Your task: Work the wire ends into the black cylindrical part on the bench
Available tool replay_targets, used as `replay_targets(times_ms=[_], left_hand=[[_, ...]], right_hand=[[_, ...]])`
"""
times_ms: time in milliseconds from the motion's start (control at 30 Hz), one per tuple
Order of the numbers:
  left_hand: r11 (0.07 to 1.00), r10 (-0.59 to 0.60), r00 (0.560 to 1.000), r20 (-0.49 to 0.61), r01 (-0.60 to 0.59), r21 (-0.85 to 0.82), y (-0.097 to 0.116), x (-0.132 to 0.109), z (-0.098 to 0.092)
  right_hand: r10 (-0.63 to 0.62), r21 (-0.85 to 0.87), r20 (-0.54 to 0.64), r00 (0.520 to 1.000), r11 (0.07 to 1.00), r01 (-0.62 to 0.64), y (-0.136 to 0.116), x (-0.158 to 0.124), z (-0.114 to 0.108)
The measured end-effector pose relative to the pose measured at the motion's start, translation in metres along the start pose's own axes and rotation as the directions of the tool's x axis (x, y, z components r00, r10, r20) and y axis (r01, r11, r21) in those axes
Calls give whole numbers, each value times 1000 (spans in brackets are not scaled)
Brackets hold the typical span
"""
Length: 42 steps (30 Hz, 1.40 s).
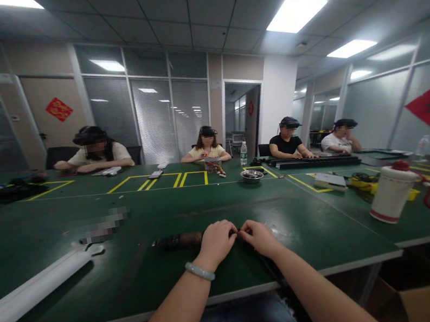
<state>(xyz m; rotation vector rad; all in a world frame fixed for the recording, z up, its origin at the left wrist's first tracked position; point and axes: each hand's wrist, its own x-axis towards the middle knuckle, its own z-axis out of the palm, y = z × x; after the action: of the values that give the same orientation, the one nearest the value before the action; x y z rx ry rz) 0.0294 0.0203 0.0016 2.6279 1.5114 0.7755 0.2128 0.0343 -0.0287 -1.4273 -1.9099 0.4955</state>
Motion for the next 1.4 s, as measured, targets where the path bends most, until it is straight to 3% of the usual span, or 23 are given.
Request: replay_targets(times_ms=[600,1400], left_hand=[[1000,-5,1000,7,5,11,-1,1,2],[1000,24,999,-23,-24,1,-3,0,6]], right_hand=[[-20,-51,-3,1000,999,20,4,3,3],[-4,32,40,999,999,3,-1,0,-1]])
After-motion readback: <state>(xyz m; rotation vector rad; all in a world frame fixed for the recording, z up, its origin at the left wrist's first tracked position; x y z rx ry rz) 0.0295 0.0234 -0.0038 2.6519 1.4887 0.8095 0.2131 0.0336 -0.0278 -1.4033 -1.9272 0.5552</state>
